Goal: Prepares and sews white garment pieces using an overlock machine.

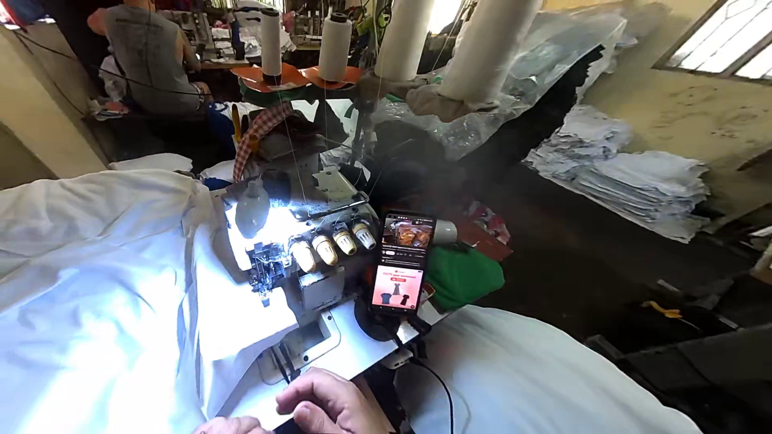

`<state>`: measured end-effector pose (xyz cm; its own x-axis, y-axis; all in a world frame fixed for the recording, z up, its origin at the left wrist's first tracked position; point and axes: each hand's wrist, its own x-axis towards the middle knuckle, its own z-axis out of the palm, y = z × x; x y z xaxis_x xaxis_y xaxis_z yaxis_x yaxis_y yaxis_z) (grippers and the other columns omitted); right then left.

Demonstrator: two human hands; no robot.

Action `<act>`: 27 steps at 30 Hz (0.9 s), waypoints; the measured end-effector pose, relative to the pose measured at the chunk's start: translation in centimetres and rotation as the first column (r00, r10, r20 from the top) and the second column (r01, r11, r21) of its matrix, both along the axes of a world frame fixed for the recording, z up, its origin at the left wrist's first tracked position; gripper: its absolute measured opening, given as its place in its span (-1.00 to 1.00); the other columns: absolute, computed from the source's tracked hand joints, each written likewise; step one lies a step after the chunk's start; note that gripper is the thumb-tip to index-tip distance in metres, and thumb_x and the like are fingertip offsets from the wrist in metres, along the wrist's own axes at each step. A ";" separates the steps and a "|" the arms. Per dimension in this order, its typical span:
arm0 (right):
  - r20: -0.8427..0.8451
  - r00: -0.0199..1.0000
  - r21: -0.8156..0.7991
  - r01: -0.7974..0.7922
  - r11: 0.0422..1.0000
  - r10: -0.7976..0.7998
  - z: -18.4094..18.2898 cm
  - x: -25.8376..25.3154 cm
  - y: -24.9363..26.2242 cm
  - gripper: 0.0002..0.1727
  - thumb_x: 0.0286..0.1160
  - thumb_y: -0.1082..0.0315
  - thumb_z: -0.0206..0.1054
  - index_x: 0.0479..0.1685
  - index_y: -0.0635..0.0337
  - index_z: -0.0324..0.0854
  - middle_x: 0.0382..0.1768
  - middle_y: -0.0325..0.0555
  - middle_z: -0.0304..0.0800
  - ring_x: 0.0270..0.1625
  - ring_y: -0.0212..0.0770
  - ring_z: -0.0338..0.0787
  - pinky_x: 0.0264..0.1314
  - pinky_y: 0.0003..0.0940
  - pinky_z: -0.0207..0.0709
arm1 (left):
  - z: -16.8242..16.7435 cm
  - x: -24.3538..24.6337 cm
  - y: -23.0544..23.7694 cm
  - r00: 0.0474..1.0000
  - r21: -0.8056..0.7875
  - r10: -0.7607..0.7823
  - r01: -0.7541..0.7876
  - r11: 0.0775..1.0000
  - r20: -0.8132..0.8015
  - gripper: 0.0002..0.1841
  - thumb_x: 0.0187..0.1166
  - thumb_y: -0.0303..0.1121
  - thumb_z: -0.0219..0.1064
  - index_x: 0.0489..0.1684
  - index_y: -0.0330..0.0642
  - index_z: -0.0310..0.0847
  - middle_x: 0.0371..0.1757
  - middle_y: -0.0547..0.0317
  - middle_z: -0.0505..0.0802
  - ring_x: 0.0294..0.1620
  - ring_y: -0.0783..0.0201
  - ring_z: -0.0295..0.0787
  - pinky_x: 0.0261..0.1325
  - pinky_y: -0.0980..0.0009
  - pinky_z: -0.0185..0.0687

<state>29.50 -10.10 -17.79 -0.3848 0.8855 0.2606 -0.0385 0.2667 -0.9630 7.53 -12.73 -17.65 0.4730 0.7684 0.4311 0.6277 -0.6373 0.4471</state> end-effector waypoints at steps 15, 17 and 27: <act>-0.135 0.988 -0.164 0.055 0.985 -0.078 2.6 -1.4 0.4 -0.72 0.41 0.63 0.40 0.09 0.45 0.61 -0.16 -0.14 0.87 -0.23 -0.44 0.86 -0.10 -0.43 0.80 | 4.6 3.3 3.5 0.822 -0.183 0.357 -0.307 0.934 0.443 -0.75 0.61 -0.18 0.42 -0.25 -0.22 0.76 -0.30 0.29 0.80 -0.21 0.67 0.66 -0.07 0.74 0.57; -0.123 0.987 -0.220 0.069 0.973 -0.098 2.5 -1.5 0.7 -0.80 0.47 0.60 0.36 0.03 0.41 0.64 -0.23 -0.17 0.88 -0.28 -0.42 0.87 -0.13 -0.42 0.81 | 4.2 3.4 3.7 0.799 -0.226 0.370 -0.296 0.928 0.474 -0.84 0.60 -0.33 0.40 -0.16 -0.26 0.79 -0.21 0.29 0.83 -0.15 0.69 0.71 0.00 0.76 0.64; 0.260 0.857 0.262 0.382 0.886 -0.446 0.3 -1.9 5.7 -0.75 0.49 0.07 0.44 -0.36 0.04 0.81 0.06 -0.21 0.81 0.23 -0.33 0.72 0.29 -0.38 0.59 | 2.2 3.2 9.3 0.831 0.021 0.450 -0.482 0.876 0.327 -0.80 0.59 -0.17 0.32 -0.25 -0.02 0.81 -0.25 0.42 0.85 -0.15 0.57 0.76 0.02 0.57 0.70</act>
